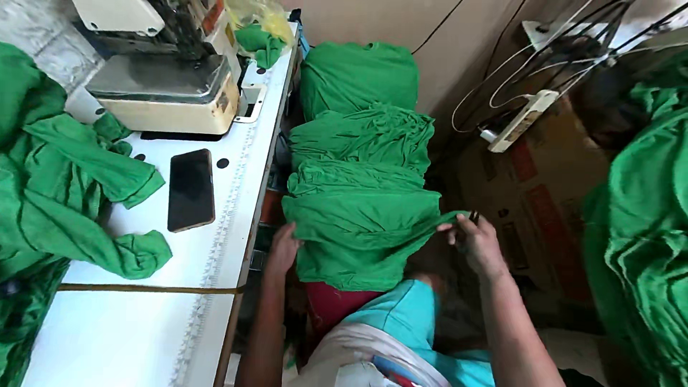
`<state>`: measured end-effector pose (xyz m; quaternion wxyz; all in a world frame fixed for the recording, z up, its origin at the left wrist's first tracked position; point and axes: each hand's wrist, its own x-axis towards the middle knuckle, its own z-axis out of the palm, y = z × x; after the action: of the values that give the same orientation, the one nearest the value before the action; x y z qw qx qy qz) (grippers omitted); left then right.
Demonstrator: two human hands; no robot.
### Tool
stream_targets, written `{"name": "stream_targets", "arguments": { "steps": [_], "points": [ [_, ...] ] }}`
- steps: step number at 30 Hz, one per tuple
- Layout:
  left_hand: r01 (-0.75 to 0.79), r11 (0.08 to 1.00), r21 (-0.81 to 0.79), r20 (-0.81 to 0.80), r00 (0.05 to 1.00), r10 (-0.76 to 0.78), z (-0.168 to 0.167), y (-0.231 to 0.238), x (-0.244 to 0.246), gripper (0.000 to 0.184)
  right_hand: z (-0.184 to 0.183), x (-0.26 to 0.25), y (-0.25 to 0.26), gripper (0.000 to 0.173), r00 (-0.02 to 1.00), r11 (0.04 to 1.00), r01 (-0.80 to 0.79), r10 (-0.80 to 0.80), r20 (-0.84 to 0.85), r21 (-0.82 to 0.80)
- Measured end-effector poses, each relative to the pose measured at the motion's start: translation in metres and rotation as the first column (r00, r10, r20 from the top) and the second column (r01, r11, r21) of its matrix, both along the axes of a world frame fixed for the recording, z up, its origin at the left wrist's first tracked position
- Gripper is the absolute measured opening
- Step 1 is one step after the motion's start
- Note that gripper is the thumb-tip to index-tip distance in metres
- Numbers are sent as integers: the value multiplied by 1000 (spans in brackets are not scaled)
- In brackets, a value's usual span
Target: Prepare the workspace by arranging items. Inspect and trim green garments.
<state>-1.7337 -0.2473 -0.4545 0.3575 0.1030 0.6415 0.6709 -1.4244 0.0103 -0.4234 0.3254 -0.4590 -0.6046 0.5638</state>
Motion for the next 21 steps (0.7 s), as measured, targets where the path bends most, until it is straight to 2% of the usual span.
{"name": "stream_targets", "arguments": {
  "steps": [1, 2, 3, 4, 6, 8, 10, 11, 12, 14, 15, 16, 18, 20, 21],
  "points": [
    [-136, 969, 206, 72, 990, 124, 3, 15, -12, 36, 9, -5, 14, 26, 996, 1000, 18, -17, -92, 10],
    [-240, 912, 333, 94, 971, 221, 6, 30, -26, 39, 15, -9, 28, 23, 980, 998, 66, -61, -190, 17],
    [-310, 867, 389, 75, 949, 306, 14, 47, -38, 42, 21, -14, 43, 21, 954, 991, 132, -123, -272, 13],
    [-345, 853, 392, 1, 927, 374, 23, 65, -47, 46, 28, -20, 56, 21, 926, 982, 188, -178, -334, 0],
    [-330, 892, 308, -285, 863, 417, 38, 103, -57, 49, 41, -39, 77, 23, 887, 969, 245, -232, -400, -21],
    [-258, 958, 127, -590, 757, 282, 48, 137, -59, 49, 44, -61, 94, 28, 882, 968, 252, -228, -413, 3],
    [-107, 977, -185, -765, 640, -74, 35, 165, -63, 52, 33, -81, 101, 39, 949, 965, 242, -213, -234, 105],
    [-15, 929, -369, -768, 568, -296, 16, 177, -64, 57, 21, -88, 98, 43, 981, 966, 195, -191, -40, 168],
    [48, 850, -524, -724, 500, -475, -7, 185, -63, 60, 5, -94, 91, 45, 971, 975, 94, -135, 198, 202],
    [94, 725, -682, -620, 452, -642, -39, 191, -59, 59, -34, -105, 71, 47, 797, 984, -144, 51, 602, 108],
    [104, 695, -711, -587, 456, -669, -41, 193, -57, 58, -53, -109, 63, 46, 703, 982, -182, 95, 704, 50],
    [116, 681, -723, -566, 465, -680, -39, 194, -56, 58, -69, -109, 60, 45, 675, 985, -172, 102, 730, 22],
    [132, 676, -725, -547, 484, -682, -36, 194, -59, 59, -81, -100, 67, 42, 748, 986, -166, 146, 648, -30],
    [135, 699, -702, -565, 492, -663, -39, 193, -62, 60, -71, -87, 78, 41, 836, 986, -151, 166, 523, -71],
    [135, 729, -671, -590, 498, -636, -40, 193, -64, 60, -64, -81, 79, 41, 882, 993, -100, 120, 456, -68]
  ]
}}
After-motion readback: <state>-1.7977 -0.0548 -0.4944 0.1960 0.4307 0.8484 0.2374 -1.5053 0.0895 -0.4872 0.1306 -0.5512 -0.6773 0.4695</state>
